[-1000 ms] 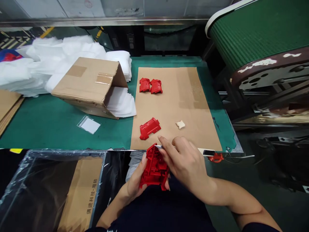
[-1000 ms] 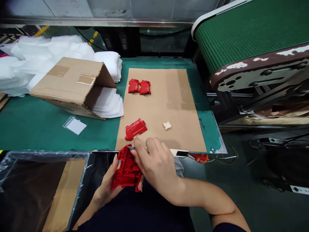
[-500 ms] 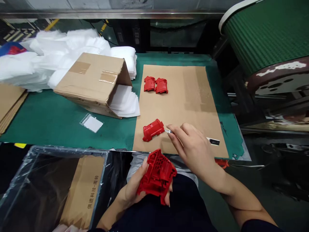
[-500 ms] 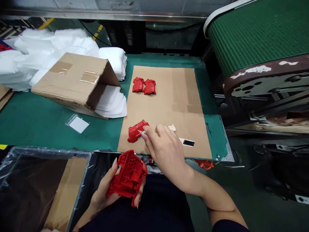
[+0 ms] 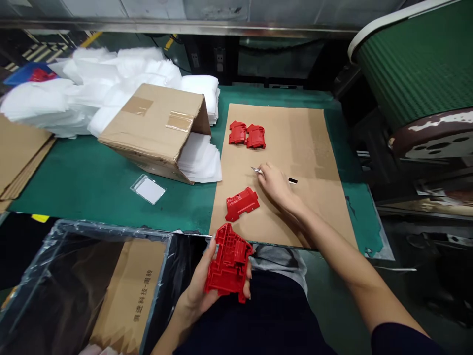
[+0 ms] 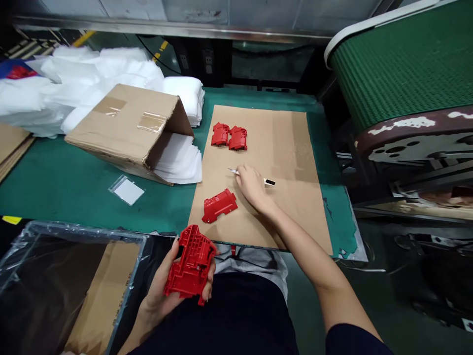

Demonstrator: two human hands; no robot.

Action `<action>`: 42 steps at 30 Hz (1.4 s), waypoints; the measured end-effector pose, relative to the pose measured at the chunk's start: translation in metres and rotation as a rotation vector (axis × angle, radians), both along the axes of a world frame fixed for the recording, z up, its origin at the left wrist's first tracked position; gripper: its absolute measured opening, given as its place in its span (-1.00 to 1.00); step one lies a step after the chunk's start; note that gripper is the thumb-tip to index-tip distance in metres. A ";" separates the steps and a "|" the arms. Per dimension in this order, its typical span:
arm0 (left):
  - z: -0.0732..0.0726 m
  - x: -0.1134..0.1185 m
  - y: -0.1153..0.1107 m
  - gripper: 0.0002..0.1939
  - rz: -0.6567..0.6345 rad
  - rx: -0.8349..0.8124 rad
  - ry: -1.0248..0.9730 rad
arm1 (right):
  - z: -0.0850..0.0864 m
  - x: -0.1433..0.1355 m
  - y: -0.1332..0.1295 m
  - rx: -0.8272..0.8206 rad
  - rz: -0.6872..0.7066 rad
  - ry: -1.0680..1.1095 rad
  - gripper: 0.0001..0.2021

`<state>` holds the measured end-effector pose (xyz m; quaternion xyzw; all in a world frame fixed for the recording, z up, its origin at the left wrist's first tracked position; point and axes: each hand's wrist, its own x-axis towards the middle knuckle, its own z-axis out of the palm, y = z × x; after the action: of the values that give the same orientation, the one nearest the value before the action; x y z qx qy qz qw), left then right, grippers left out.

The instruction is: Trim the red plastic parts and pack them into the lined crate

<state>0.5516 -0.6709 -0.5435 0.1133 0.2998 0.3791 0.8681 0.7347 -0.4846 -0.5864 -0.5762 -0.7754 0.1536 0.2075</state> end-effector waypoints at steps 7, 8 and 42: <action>-0.037 -0.031 -0.018 -0.30 0.087 -0.019 0.159 | -0.037 0.005 -0.025 0.057 0.015 0.113 -0.79; -0.042 -0.033 -0.019 -0.32 0.088 -0.026 0.185 | -0.037 0.001 -0.036 -0.012 0.026 0.192 -0.75; -0.012 0.081 0.026 -0.31 0.544 -0.040 0.250 | 0.012 0.000 -0.206 -0.304 -0.365 0.953 -0.47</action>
<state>0.6325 -0.6448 -0.5559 0.0575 0.4312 0.5747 0.6932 0.7342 -0.6908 -0.5749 -0.5918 -0.4514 0.4703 0.4742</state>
